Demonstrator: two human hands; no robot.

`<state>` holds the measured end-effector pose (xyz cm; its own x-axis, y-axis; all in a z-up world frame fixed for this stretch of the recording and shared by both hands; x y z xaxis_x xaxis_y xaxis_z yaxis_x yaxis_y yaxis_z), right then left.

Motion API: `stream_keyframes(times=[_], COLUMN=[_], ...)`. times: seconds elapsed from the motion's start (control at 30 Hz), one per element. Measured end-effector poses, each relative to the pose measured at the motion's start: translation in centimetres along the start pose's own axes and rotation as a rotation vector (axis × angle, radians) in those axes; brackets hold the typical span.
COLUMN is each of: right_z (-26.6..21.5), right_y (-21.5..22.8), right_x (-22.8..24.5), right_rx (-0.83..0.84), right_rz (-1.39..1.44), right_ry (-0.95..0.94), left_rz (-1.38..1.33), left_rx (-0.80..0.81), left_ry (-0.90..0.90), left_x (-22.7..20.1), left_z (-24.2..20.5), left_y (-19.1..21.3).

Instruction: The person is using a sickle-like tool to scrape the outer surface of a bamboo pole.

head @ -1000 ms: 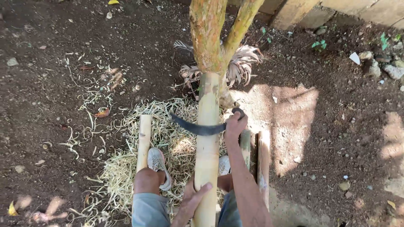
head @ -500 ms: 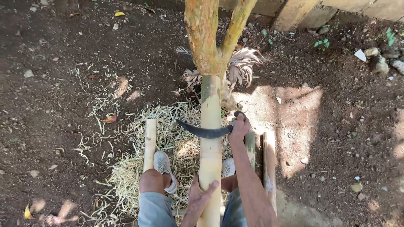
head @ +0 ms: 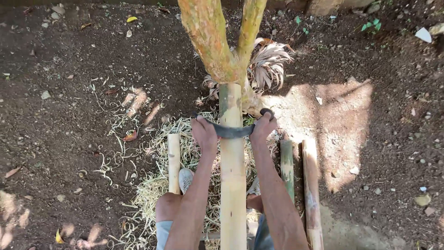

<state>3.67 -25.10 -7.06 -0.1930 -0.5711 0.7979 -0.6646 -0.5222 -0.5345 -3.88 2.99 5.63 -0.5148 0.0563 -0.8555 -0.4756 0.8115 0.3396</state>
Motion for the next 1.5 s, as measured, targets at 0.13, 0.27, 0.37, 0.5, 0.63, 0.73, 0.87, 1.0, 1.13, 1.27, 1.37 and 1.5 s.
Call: stream_keyframes(times=[0.13, 0.27, 0.37, 0.5, 0.63, 0.73, 0.87, 1.0, 1.13, 1.27, 1.37, 1.5], right_z=[0.3, 0.9, 1.9, 4.1, 5.2, 6.7, 8.7, 10.5, 10.7, 11.1, 13.9, 8.5], right_y=[-1.6, -2.8, -3.8, -5.0, -6.5, -7.8, -9.5, -11.3, -13.3, -14.9, -12.7, -10.0], right_x=[-0.5, -0.7, -0.9, -2.3, -2.4, -3.2, -4.0, -4.4, -3.1, -2.5, -5.4, -1.7], right_rx=[-0.01, -0.072, -0.064, -0.083, -0.042, -0.03, 0.015, 0.058, -0.008, 0.137, 0.266, 0.053], right_rz=[0.112, 0.042, 0.029, 0.088, 0.058, 0.046, 0.091, 0.166, 0.075, 0.01, 0.005, -0.062], right_ry=[-0.015, -0.06, -0.09, -0.136, -0.123, -0.141, -0.13, -0.09, -0.092, -0.028, 0.036, -0.05], left_rz=[0.204, 0.203, 0.234, 0.294, 0.203, 0.195, 0.201, 0.192, 0.109, 0.086, 0.073, 0.068], left_rx=[-0.224, -0.285, -0.284, -0.387, -0.285, -0.303, -0.346, -0.418, -0.317, -0.373, -0.289, -0.22], left_ry=[-0.244, -0.362, -0.33, -0.394, -0.31, -0.304, -0.356, -0.411, -0.33, -0.373, -0.334, -0.253], left_x=[2.5, -2.1, -1.7, -2.3, -3.9, -4.6, -5.4, -5.6, -6.2, -6.0, -6.2, -4.8], left_z=[6.0, 4.6, 6.2, 7.8, 8.1, 9.5, 11.3, 13.2, 13.9, 14.1, 13.6, 10.9], left_y=[-3.0, -1.9, -2.7, -3.3, -3.5, -4.2, -5.1, -6.1, -6.7, -6.5, -6.2, -5.2])
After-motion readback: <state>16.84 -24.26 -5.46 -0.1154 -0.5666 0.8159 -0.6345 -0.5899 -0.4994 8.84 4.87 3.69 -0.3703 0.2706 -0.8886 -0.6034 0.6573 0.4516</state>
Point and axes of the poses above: each hand's wrist, its own z-axis towards the middle knuckle, its own y-axis out of the back of the hand, x = y × z, the point moved 9 cm from there along z, towards the middle knuckle, and after that the axes turned 13 degrees about z, right-handed, at the moved point
